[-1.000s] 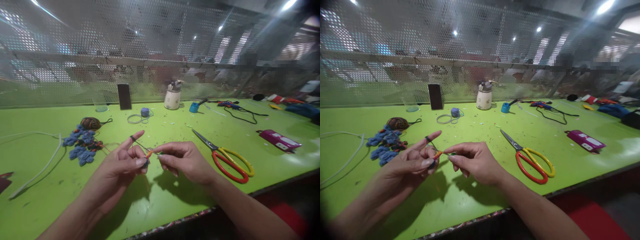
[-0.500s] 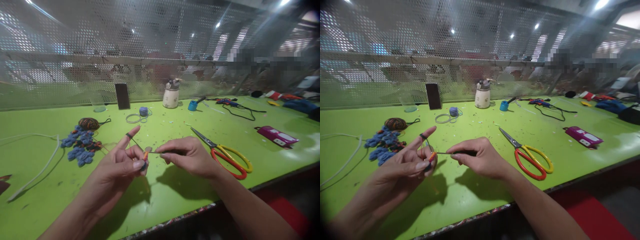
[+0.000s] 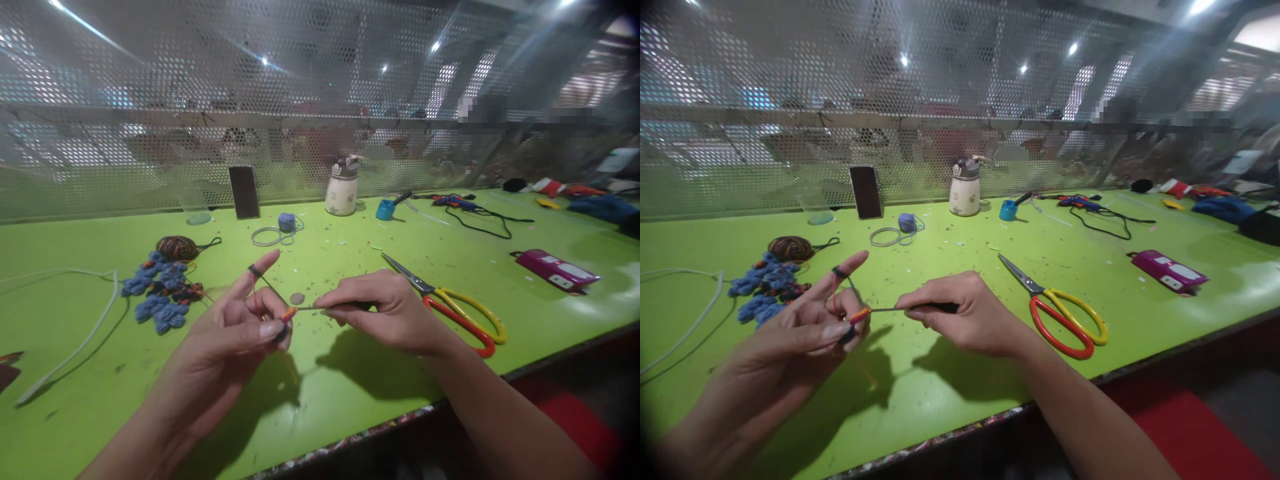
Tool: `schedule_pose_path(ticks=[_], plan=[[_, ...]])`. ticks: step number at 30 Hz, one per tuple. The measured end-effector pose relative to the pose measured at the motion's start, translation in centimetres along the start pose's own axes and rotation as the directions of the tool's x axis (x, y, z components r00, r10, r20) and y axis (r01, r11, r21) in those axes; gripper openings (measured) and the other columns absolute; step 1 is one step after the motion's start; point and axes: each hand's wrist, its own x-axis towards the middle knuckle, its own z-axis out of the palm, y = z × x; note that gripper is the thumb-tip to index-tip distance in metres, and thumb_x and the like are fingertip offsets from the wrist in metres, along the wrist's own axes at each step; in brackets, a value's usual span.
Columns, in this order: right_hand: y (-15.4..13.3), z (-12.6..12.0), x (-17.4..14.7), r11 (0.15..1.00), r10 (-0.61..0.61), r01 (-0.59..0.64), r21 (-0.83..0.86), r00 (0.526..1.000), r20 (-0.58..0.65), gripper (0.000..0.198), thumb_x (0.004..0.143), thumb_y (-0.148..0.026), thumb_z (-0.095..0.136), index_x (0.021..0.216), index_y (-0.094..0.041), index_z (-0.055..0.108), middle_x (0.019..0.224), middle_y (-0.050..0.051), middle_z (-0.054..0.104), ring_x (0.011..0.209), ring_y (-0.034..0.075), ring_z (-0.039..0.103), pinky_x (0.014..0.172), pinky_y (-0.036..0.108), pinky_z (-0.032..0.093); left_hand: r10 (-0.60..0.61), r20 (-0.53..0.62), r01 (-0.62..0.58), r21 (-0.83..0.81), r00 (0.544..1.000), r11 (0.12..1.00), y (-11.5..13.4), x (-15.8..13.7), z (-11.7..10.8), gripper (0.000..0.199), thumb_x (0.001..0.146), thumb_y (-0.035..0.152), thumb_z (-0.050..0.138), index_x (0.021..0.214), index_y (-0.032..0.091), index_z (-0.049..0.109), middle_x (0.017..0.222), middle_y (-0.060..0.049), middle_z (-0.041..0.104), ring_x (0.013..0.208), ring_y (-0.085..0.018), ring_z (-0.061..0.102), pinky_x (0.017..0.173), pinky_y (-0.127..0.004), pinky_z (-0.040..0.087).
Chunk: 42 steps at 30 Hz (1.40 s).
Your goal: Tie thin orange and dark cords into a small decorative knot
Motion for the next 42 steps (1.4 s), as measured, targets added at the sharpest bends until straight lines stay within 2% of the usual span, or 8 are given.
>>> schedule_pose_path(ticks=[5, 10, 17, 21, 29, 34, 38, 42], plan=[[0.0, -0.1, 0.0, 1.0, 0.016, -0.016, 0.022, 1.0, -0.001, 0.016, 0.081, -0.007, 0.066, 0.094, -0.011, 0.075, 0.074, 0.005, 0.074, 0.06, 0.008, 0.061, 0.057, 0.019, 0.049, -0.003, -0.029, 0.002, -0.018, 1.0, 1.0, 0.2, 0.0, 0.2, 0.077, 0.063, 0.001, 0.072, 0.135, 0.02, 0.05, 0.07, -0.001, 0.063, 0.059, -0.01, 0.055, 0.056, -0.018, 0.045], [0.0, -0.1, -0.2, 0.967, 0.167, -0.172, 0.19, 0.985, 0.044, 0.015, 0.08, -0.013, 0.069, 0.093, -0.013, 0.076, 0.07, 0.004, 0.072, 0.058, 0.009, 0.06, 0.054, 0.02, 0.048, -0.006, -0.043, 0.005, -0.032, 0.999, 0.999, -0.2, 0.2, -0.1, 0.065, 0.064, 0.004, 0.073, 0.126, 0.017, 0.058, 0.069, 0.0, 0.062, 0.058, -0.01, 0.055, 0.056, -0.019, 0.046], [0.4, 0.5, -0.3, 0.756, 0.403, -0.435, 0.489, 0.898, 0.176, 0.015, 0.078, -0.019, 0.072, 0.091, -0.014, 0.076, 0.056, -0.001, 0.062, 0.042, 0.004, 0.041, 0.039, 0.018, 0.032, -0.086, -0.021, 0.086, -0.014, 0.996, 0.996, -0.8, 0.6, -0.1, 0.044, 0.066, 0.01, 0.076, 0.109, 0.016, 0.068, 0.067, 0.0, 0.062, 0.057, -0.009, 0.055, 0.056, -0.02, 0.044], [0.9, 1.3, -0.3, 0.632, 0.46, -0.496, 0.596, 0.858, 0.226, 0.018, 0.078, -0.024, 0.072, 0.093, -0.015, 0.074, 0.056, -0.002, 0.061, 0.04, 0.003, 0.04, 0.038, 0.017, 0.029, -0.107, -0.018, 0.108, 0.034, 0.994, 0.994, -1.1, 0.6, 0.0, 0.033, 0.068, 0.013, 0.076, 0.101, 0.016, 0.071, 0.067, 0.001, 0.061, 0.058, -0.009, 0.055, 0.058, -0.019, 0.043], [0.7, 1.7, -0.2, 0.624, 0.472, -0.53, 0.573, 0.841, 0.264, 0.034, 0.085, -0.025, 0.066, 0.119, -0.018, 0.067, 0.058, -0.003, 0.057, 0.046, 0.004, 0.043, 0.039, 0.015, 0.031, 0.084, -0.006, -0.082, 0.165, 0.996, 0.983, -1.6, 0.4, 0.3, 0.076, 0.071, 0.011, 0.074, 0.139, 0.024, 0.044, 0.067, 0.004, 0.06, 0.06, -0.011, 0.055, 0.059, -0.024, 0.043], [0.8, 1.7, -0.3, 0.605, 0.489, -0.559, 0.567, 0.823, 0.29, 0.033, 0.085, -0.026, 0.066, 0.117, -0.019, 0.068, 0.059, -0.003, 0.055, 0.047, 0.004, 0.042, 0.041, 0.016, 0.031, 0.103, 0.0, -0.099, 0.274, 0.995, 0.957, -1.6, 0.5, 0.2, 0.077, 0.072, 0.014, 0.073, 0.141, 0.023, 0.042, 0.064, 0.003, 0.059, 0.061, -0.014, 0.054, 0.061, -0.026, 0.043], [0.9, 1.9, -0.1, 0.604, 0.531, -0.582, 0.545, 0.804, 0.269, 0.031, 0.082, -0.026, 0.068, 0.112, -0.017, 0.071, 0.058, -0.003, 0.056, 0.046, 0.004, 0.042, 0.042, 0.018, 0.032, 0.199, 0.004, -0.182, 0.43, 0.98, 0.884, -1.9, 0.6, 0.2, 0.073, 0.074, 0.017, 0.071, 0.142, 0.024, 0.044, 0.064, 0.002, 0.06, 0.061, -0.016, 0.053, 0.06, -0.028, 0.041], [0.6, 2.3, 0.1, 0.585, 0.591, -0.596, 0.55, 0.778, 0.214, 0.026, 0.077, -0.026, 0.071, 0.101, -0.015, 0.074, 0.055, -0.004, 0.056, 0.043, 0.005, 0.042, 0.041, 0.019, 0.031, 0.416, 0.05, -0.326, 0.706, 0.908, 0.628, -2.6, 0.5, 0.1, 0.055, 0.079, 0.013, 0.064, 0.132, 0.027, 0.057, 0.064, 0.002, 0.058, 0.062, -0.016, 0.05, 0.065, -0.028, 0.038]])
